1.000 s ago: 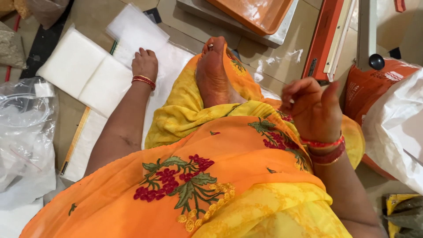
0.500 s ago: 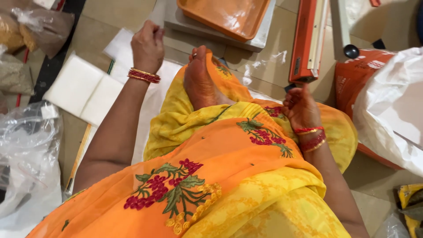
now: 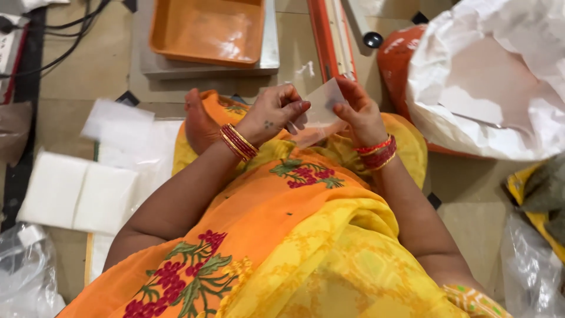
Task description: Filling small plastic bags with white powder from a large sack using a spoon and then sealing them with a heat sealer.
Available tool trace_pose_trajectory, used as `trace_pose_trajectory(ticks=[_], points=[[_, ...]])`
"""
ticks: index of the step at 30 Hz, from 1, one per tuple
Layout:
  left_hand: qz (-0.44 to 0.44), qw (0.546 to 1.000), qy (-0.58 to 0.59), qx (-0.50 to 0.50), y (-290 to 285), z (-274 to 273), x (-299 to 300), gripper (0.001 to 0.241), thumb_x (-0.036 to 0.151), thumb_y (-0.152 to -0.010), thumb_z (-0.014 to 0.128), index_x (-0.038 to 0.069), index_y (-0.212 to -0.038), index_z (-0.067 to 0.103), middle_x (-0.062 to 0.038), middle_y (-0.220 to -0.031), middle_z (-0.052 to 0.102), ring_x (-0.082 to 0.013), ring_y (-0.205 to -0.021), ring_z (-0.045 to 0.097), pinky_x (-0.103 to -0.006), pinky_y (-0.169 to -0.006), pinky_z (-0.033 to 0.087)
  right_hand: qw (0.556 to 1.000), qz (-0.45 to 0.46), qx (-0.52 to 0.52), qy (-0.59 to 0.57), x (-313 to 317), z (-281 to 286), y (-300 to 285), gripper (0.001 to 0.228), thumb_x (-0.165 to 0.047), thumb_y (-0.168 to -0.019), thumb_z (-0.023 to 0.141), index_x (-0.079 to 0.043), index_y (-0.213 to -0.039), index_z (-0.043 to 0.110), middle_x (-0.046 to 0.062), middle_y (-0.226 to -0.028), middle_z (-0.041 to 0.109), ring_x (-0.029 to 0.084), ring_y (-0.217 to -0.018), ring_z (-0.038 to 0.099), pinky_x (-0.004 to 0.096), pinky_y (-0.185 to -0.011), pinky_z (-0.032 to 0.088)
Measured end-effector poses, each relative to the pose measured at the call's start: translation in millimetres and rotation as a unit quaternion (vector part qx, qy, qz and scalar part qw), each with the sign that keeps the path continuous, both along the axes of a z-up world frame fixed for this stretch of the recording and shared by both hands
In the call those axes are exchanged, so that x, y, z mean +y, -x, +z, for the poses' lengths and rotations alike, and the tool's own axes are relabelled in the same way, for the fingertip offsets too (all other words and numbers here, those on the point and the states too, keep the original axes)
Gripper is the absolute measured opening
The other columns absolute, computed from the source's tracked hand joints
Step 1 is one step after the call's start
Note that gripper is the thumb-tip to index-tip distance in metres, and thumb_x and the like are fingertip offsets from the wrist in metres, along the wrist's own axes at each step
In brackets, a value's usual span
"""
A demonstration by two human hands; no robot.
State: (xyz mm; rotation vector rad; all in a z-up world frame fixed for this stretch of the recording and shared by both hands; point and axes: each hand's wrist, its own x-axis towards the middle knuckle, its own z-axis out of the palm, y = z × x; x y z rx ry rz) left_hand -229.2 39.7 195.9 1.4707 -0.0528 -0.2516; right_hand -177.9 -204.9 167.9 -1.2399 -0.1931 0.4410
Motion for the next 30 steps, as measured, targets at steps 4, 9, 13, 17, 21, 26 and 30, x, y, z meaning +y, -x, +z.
trace_pose_trajectory(ticks=[4, 9, 13, 17, 21, 26, 30], points=[[-0.019, 0.999, -0.047, -0.001, -0.6, -2.4, -15.7, 0.019, 0.019, -0.099, 0.067, 0.001, -0.092, 0.064, -0.003, -0.075, 0.068, -0.0096, -0.064, 0.066, -0.0271, -0.057, 0.057, 0.999, -0.037, -0.020, 0.032, -16.8, -4.9, -7.0, 0.013, -0.007, -0.095, 0.075, -0.001, -0.105, 0.070, 0.001, -0.100, 0.073, 0.010, -0.091, 0.065, 0.026, -0.085, 0.054], [-0.005, 0.996, -0.084, -0.008, 3.5, -6.3, -15.7, 0.020, 0.019, -0.097, 0.070, 0.001, -0.090, 0.065, 0.000, -0.074, 0.064, -0.0068, -0.066, 0.058, -0.0253, -0.058, 0.051, 0.995, -0.053, -0.064, 0.059, -26.6, -13.1, -10.0, 0.008, -0.011, -0.099, 0.074, -0.003, -0.100, 0.070, -0.004, -0.093, 0.068, 0.005, -0.086, 0.059, 0.021, -0.081, 0.049], [0.006, 0.993, -0.106, -0.043, 6.1, -10.1, -20.6, 0.025, 0.020, -0.097, 0.072, 0.000, -0.086, 0.061, 0.001, -0.073, 0.060, -0.0060, -0.067, 0.052, -0.0258, -0.059, 0.047, 0.993, -0.039, -0.090, 0.064, -20.7, -8.7, -9.1, 0.012, -0.016, -0.103, 0.071, -0.005, -0.100, 0.069, -0.006, -0.092, 0.066, 0.004, -0.086, 0.056, 0.020, -0.080, 0.047], [0.002, 0.991, -0.122, -0.056, 8.1, -4.6, -23.8, 0.028, 0.021, -0.098, 0.072, 0.000, -0.085, 0.059, 0.000, -0.072, 0.058, -0.0069, -0.067, 0.049, -0.0275, -0.058, 0.045, 0.992, -0.039, -0.096, 0.072, -23.0, -16.3, -10.0, 0.017, -0.021, -0.105, 0.068, -0.005, -0.099, 0.068, -0.006, -0.091, 0.064, 0.003, -0.085, 0.054, 0.020, -0.078, 0.046], [0.024, 0.972, -0.212, -0.103, 9.9, -3.8, -24.7, 0.032, 0.022, -0.102, 0.073, -0.001, -0.085, 0.060, -0.007, -0.070, 0.056, -0.0130, -0.065, 0.050, -0.0309, -0.059, 0.044, 0.984, -0.044, -0.134, 0.108, -18.0, -1.5, -2.9, 0.021, -0.023, -0.106, 0.067, -0.004, -0.097, 0.067, -0.006, -0.090, 0.062, 0.003, -0.084, 0.053, 0.020, -0.076, 0.045], [0.060, 0.958, -0.217, -0.179, 14.0, 31.2, -39.2, 0.024, 0.022, -0.098, 0.073, 0.001, -0.101, 0.061, -0.008, -0.078, 0.063, -0.0165, -0.066, 0.062, -0.0284, -0.062, 0.048, 0.944, -0.085, -0.237, 0.214, -5.6, 33.0, 12.3, 0.021, -0.019, -0.103, 0.070, 0.000, -0.094, 0.068, -0.001, -0.091, 0.062, 0.007, -0.085, 0.058, 0.023, -0.077, 0.047], [0.039, 0.974, -0.144, -0.169, 8.8, 13.4, -41.2, 0.021, 0.017, -0.094, 0.075, 0.001, -0.101, 0.065, -0.007, -0.086, 0.067, -0.0132, -0.073, 0.067, -0.0258, -0.064, 0.052, 0.909, -0.096, -0.304, 0.268, -5.1, 40.6, 18.3, 0.019, -0.016, -0.099, 0.074, 0.001, -0.093, 0.068, 0.007, -0.089, 0.063, 0.015, -0.082, 0.060, 0.027, -0.075, 0.048]])
